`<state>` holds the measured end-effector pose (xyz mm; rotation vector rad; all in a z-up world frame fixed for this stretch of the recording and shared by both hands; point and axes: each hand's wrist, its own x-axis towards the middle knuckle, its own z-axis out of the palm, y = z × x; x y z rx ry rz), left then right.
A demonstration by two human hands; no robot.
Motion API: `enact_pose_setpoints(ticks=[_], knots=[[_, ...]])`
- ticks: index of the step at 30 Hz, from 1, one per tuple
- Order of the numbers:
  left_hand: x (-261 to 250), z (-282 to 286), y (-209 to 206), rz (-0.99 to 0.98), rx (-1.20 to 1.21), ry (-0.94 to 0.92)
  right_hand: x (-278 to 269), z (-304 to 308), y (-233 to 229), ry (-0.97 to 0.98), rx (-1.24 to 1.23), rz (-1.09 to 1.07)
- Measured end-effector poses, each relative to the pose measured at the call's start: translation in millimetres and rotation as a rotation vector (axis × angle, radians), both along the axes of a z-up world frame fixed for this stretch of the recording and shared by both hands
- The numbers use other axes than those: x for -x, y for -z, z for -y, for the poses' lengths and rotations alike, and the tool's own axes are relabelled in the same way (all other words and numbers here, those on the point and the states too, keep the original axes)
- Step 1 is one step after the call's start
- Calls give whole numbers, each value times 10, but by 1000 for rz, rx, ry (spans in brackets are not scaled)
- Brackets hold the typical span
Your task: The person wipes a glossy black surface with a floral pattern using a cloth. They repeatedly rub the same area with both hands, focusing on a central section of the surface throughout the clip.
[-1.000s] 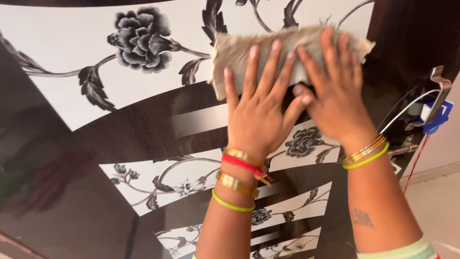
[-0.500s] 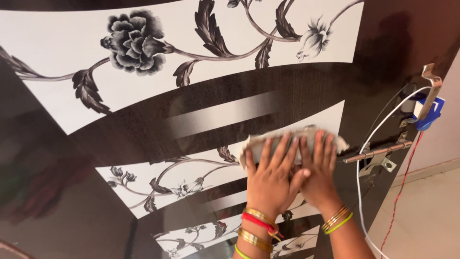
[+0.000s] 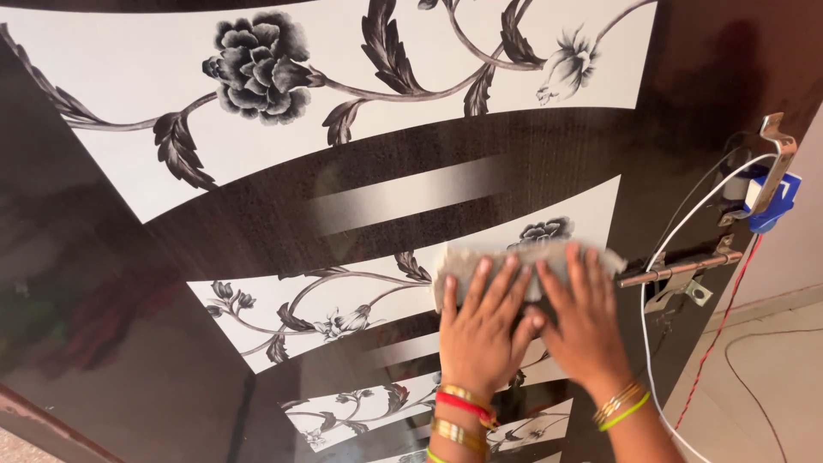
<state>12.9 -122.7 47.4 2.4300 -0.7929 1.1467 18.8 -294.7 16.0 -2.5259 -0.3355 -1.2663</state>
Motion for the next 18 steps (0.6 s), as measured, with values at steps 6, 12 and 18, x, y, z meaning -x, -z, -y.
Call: enact_pose_setpoints(ticks=[6,12,18], knots=[[-186,41,-1083,222,41,-83,-18,165,-1407,21,130,80],[-230,105,-1543,282,87,-73,-240,105,-1849,-50,83,196],[-258,-14,-1031,183,13,-28,-497,-4,-967,72,46,110]])
